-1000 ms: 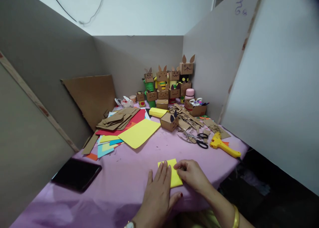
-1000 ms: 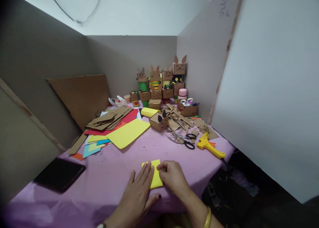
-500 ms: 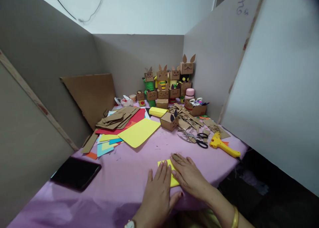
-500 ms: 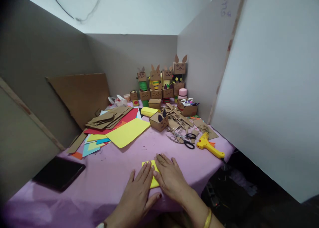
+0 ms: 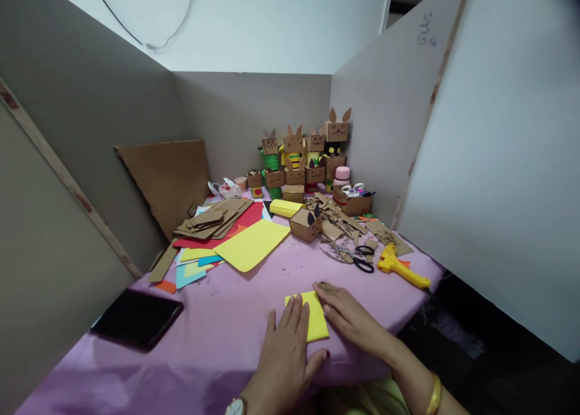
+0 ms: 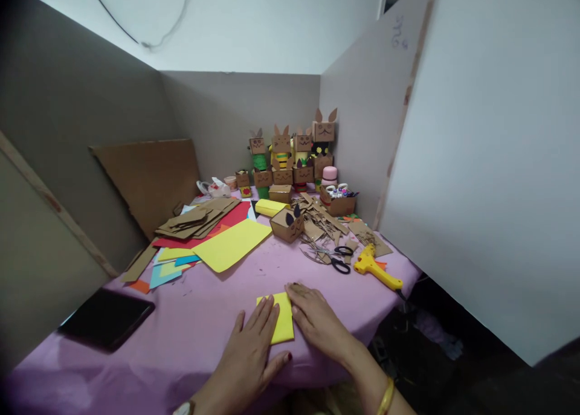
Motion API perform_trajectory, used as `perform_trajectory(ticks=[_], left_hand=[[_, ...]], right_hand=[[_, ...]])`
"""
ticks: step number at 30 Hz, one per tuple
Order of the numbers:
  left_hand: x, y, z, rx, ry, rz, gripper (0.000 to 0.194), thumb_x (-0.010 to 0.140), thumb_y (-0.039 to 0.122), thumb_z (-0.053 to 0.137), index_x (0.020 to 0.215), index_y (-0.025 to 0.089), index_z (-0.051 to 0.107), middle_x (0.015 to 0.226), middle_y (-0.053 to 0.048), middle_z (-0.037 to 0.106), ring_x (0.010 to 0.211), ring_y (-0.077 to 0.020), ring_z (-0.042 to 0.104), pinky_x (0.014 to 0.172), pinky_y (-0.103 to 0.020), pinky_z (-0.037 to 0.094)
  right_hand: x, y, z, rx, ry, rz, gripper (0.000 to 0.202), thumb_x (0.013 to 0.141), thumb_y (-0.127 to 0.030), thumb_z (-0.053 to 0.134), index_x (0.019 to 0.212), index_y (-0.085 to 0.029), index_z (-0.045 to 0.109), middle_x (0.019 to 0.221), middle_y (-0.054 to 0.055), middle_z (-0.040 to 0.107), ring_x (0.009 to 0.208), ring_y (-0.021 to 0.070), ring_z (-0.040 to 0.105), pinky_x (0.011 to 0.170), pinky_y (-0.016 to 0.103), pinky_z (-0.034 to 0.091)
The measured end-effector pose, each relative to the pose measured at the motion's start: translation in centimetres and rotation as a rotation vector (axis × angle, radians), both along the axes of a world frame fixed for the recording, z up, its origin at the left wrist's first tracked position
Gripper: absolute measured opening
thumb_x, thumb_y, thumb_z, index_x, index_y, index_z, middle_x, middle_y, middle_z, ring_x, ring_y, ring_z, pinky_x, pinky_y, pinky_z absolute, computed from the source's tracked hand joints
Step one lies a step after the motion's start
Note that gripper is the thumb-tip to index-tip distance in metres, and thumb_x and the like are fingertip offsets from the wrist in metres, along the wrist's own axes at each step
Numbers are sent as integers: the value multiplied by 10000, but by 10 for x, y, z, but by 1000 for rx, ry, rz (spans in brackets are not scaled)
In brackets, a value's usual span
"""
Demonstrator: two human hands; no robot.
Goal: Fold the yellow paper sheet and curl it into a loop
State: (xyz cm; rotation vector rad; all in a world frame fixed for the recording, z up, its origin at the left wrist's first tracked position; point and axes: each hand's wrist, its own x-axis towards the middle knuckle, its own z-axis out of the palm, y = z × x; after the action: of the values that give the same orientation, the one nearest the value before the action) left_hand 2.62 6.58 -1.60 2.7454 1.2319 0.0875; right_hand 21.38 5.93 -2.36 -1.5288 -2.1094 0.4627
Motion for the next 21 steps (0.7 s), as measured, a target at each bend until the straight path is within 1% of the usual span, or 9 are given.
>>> perform_trajectory(ticks=[3, 6, 8, 11, 13, 15, 17, 19, 21], left_hand=[[0, 0, -1, 21, -9, -11, 669, 869, 463, 418, 1408, 96, 267, 1485, -171, 222, 1369, -324, 216, 1053, -609, 244], [-1, 2, -1, 33, -4, -22, 665, 873, 474, 412, 1404, 98, 275, 1480, -169, 233, 1363, -321, 237, 1046, -600, 268], [-1, 4, -3, 49, 3, -24, 667, 876, 484, 405, 1405, 99, 271, 1476, -165, 237, 1358, -320, 250, 1040, -599, 284], [-1, 7, -10, 91, 24, -28, 657, 881, 472, 405, 1404, 98, 271, 1470, -162, 242, 1347, -327, 273, 1024, -608, 308], [-1, 9, -14, 126, 38, -41, 649, 878, 465, 418, 1399, 100, 287, 1459, -166, 263, 1333, -337, 303, 1004, -613, 334], [-1, 11, -17, 166, 45, -61, 647, 869, 454, 447, 1397, 111, 297, 1450, -169, 283, 1319, -348, 331, 980, -611, 366], [-1, 13, -20, 204, 51, -77, 643, 861, 436, 471, 1402, 138, 293, 1448, -165, 297, 1308, -355, 351, 951, -606, 396], [0, 14, -21, 233, 55, -91, 638, 858, 428, 482, 1409, 178, 282, 1446, -161, 313, 1298, -359, 369, 926, -601, 418], [-1, 15, -23, 256, 56, -103, 640, 852, 440, 489, 1412, 212, 280, 1433, -174, 344, 1278, -369, 398, 898, -601, 434]], right_hand=[[4, -2, -1, 14, -14, 27, 427, 921, -288, 374, 1334, -219, 455, 1401, 83, 461, 1306, 230, 386, 1070, 517, 283], [5, -5, -3, 45, -17, -26, 443, 926, -245, 333, 1346, -145, 435, 1403, 131, 449, 1303, 222, 390, 1067, 489, 305], [5, -11, -6, 58, -20, -88, 454, 925, -230, 313, 1339, -88, 435, 1390, 179, 452, 1300, 242, 392, 1058, 498, 318], [-1, -24, -8, 20, -55, -174, 458, 934, -270, 307, 1330, -91, 452, 1391, 181, 446, 1306, 282, 379, 1045, 564, 309], [-9, -33, -8, -32, -100, -194, 472, 942, -299, 296, 1353, -105, 423, 1422, 157, 397, 1327, 291, 334, 1049, 593, 281], [-16, -37, -8, -73, -148, -184, 487, 948, -313, 278, 1376, -106, 382, 1442, 139, 347, 1342, 298, 291, 1049, 617, 254], [-21, -38, -9, -92, -189, -150, 503, 955, -328, 251, 1390, -97, 350, 1449, 131, 315, 1346, 306, 267, 1038, 633, 257], [-22, -35, -15, -81, -226, -116, 517, 960, -342, 227, 1399, -87, 324, 1447, 135, 302, 1337, 316, 277, 1014, 645, 293], [-21, -32, -24, -32, -266, -105, 520, 960, -351, 234, 1401, -89, 319, 1437, 142, 308, 1320, 328, 306, 979, 651, 347]])
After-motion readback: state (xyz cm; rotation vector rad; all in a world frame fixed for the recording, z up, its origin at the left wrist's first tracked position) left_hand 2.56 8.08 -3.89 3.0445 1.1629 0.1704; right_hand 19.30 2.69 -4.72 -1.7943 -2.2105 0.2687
